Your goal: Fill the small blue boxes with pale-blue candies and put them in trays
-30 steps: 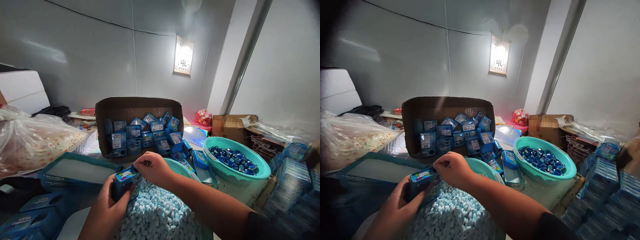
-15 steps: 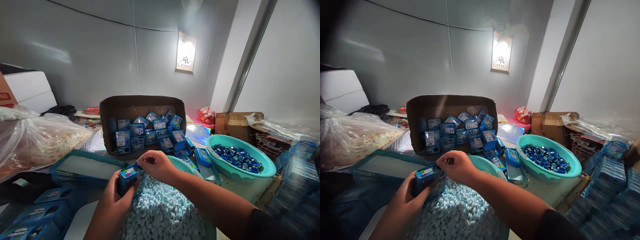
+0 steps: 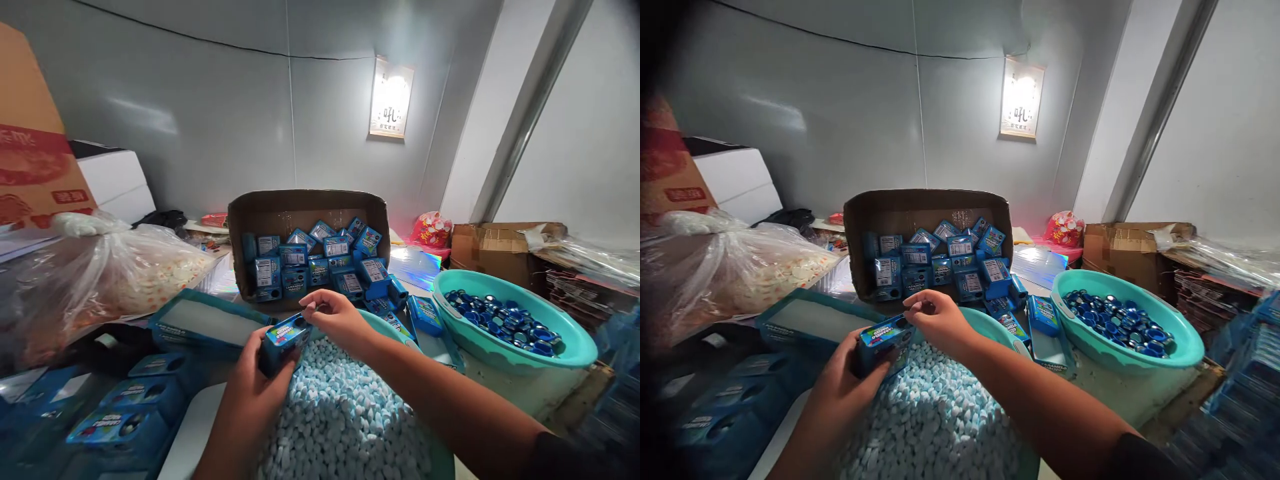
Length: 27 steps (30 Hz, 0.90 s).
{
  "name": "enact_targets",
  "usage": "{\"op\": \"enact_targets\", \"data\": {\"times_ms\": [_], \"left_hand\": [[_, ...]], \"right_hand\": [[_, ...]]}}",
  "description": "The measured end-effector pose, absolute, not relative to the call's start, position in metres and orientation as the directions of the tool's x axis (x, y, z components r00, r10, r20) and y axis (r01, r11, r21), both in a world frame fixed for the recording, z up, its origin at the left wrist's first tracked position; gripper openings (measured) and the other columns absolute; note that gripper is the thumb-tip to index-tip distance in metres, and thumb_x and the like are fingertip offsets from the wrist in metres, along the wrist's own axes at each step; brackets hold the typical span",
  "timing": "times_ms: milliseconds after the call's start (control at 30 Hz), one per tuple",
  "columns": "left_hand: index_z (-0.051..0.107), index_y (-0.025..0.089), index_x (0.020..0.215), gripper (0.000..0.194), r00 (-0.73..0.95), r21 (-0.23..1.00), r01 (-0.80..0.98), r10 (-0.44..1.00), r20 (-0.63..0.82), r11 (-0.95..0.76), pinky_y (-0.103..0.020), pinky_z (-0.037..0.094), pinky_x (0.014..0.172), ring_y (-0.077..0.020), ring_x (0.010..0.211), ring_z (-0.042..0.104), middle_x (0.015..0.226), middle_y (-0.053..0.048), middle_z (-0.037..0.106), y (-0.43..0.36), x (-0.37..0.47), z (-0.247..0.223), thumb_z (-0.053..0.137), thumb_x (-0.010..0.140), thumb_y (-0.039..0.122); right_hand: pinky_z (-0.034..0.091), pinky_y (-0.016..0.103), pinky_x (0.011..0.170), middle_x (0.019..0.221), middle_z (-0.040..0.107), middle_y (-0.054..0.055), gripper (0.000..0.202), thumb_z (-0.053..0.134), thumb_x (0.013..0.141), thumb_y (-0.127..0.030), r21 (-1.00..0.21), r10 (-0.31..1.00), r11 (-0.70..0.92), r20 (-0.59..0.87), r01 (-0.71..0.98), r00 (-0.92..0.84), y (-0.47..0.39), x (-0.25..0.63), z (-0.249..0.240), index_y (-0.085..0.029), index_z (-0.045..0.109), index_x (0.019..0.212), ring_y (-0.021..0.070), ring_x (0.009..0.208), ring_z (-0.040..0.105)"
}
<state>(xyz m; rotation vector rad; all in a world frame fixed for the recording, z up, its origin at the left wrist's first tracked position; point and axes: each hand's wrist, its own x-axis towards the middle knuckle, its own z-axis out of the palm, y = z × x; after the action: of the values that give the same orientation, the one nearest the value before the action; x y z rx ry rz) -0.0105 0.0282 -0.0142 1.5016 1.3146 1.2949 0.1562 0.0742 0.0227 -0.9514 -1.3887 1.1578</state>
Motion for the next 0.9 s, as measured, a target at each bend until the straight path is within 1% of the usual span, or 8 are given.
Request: {"op": "enact_targets", "data": {"times_ms": [133, 333, 533, 567, 633, 733, 800, 900], "left_hand": [[0.057, 0.022, 0.117, 0.049, 0.027, 0.926, 0.287, 0.969, 0.246, -0.243, -0.037, 0.053, 0.088, -0.0277, 0.1, 0.068, 0.108, -0.008, 0.071, 0.022, -0.01, -0.007, 0.068, 0.08, 0.053], [0.058, 0.021, 0.117, 0.051, -0.002, 0.922, 0.316, 0.972, 0.234, -0.222, -0.04, 0.053, 0.086, -0.0279, 0.095, 0.068, 0.106, -0.009, 0.072, 0.023, -0.012, -0.008, 0.068, 0.079, 0.052], [0.062, 0.02, 0.105, 0.045, -0.189, 0.923, 0.315, 0.938, 0.291, -0.222, -0.036, 0.053, 0.076, -0.0259, 0.083, 0.068, 0.091, -0.006, 0.072, 0.022, -0.01, -0.005, 0.072, 0.074, 0.051], [0.063, 0.02, 0.1, 0.042, -0.246, 0.923, 0.298, 0.915, 0.321, -0.244, -0.034, 0.053, 0.073, -0.0243, 0.08, 0.067, 0.088, -0.005, 0.071, 0.02, -0.009, -0.003, 0.072, 0.074, 0.051], [0.062, 0.02, 0.092, 0.038, -0.358, 0.919, 0.257, 0.854, 0.377, -0.298, -0.029, 0.051, 0.068, -0.0203, 0.074, 0.064, 0.08, -0.002, 0.069, 0.017, -0.01, 0.003, 0.075, 0.073, 0.05], [0.064, 0.019, 0.087, 0.035, -0.456, 0.917, 0.183, 0.796, 0.398, -0.353, -0.025, 0.05, 0.069, -0.0156, 0.071, 0.062, 0.079, 0.001, 0.068, 0.015, -0.023, 0.01, 0.079, 0.07, 0.046], [0.068, 0.018, 0.088, 0.035, -0.487, 0.932, 0.08, 0.802, 0.346, -0.354, -0.025, 0.051, 0.071, -0.0147, 0.072, 0.063, 0.081, 0.001, 0.069, 0.016, -0.04, 0.013, 0.082, 0.067, 0.043], [0.07, 0.018, 0.09, 0.042, -0.52, 0.947, -0.15, 0.838, 0.168, -0.283, -0.028, 0.055, 0.07, -0.0165, 0.072, 0.066, 0.081, 0.0, 0.071, 0.016, -0.07, 0.013, 0.086, 0.059, 0.04]], "right_hand": [[0.034, 0.022, 0.059, 0.082, 0.056, -0.004, 0.036, 0.082, 0.065, -0.027, -0.997, 0.983, 0.049, 0.058, -0.057, -0.172, 0.072, 0.158, 0.025, -0.018, 0.071, 0.098, 0.008, 0.068, 0.05], [0.026, 0.022, 0.052, 0.073, 0.056, -0.004, 0.027, 0.077, 0.071, -0.035, -0.991, 0.984, -0.059, -0.038, -0.118, -0.171, 0.07, 0.155, 0.029, -0.016, 0.069, 0.088, 0.0061, 0.057, 0.042], [0.033, 0.022, 0.056, 0.074, 0.057, -0.003, 0.022, 0.072, 0.073, -0.031, -0.97, 0.989, -0.082, -0.051, -0.23, -0.141, 0.077, 0.158, 0.025, -0.017, 0.066, 0.088, 0.0078, 0.059, 0.047], [0.035, 0.023, 0.058, 0.076, 0.058, -0.002, 0.019, 0.068, 0.076, -0.032, -0.981, 0.987, -0.071, -0.044, -0.179, -0.152, 0.078, 0.158, 0.023, -0.017, 0.066, 0.087, 0.009, 0.061, 0.049], [0.04, 0.026, 0.064, 0.079, 0.06, 0.001, 0.014, 0.063, 0.081, -0.031, -0.997, 0.982, 0.043, 0.03, 0.064, -0.185, 0.077, 0.156, 0.018, -0.017, 0.066, 0.083, 0.0125, 0.069, 0.054], [0.045, 0.032, 0.08, 0.094, 0.063, 0.006, 0.017, 0.064, 0.085, -0.033, -0.826, 0.915, 0.295, 0.1, 0.48, -0.39, 0.068, 0.153, 0.011, -0.018, 0.071, 0.089, 0.0191, 0.086, 0.058], [0.046, 0.038, 0.089, 0.114, 0.062, 0.009, 0.032, 0.067, 0.085, -0.041, -0.687, 0.82, 0.396, -0.035, 0.609, -0.571, 0.061, 0.153, 0.009, -0.021, 0.07, 0.109, 0.0247, 0.099, 0.059], [0.043, 0.046, 0.101, 0.136, 0.053, 0.015, 0.068, 0.071, 0.078, -0.057, -0.559, 0.67, 0.501, -0.233, 0.661, -0.705, 0.055, 0.155, 0.012, -0.022, 0.057, 0.135, 0.0329, 0.12, 0.053]]}}
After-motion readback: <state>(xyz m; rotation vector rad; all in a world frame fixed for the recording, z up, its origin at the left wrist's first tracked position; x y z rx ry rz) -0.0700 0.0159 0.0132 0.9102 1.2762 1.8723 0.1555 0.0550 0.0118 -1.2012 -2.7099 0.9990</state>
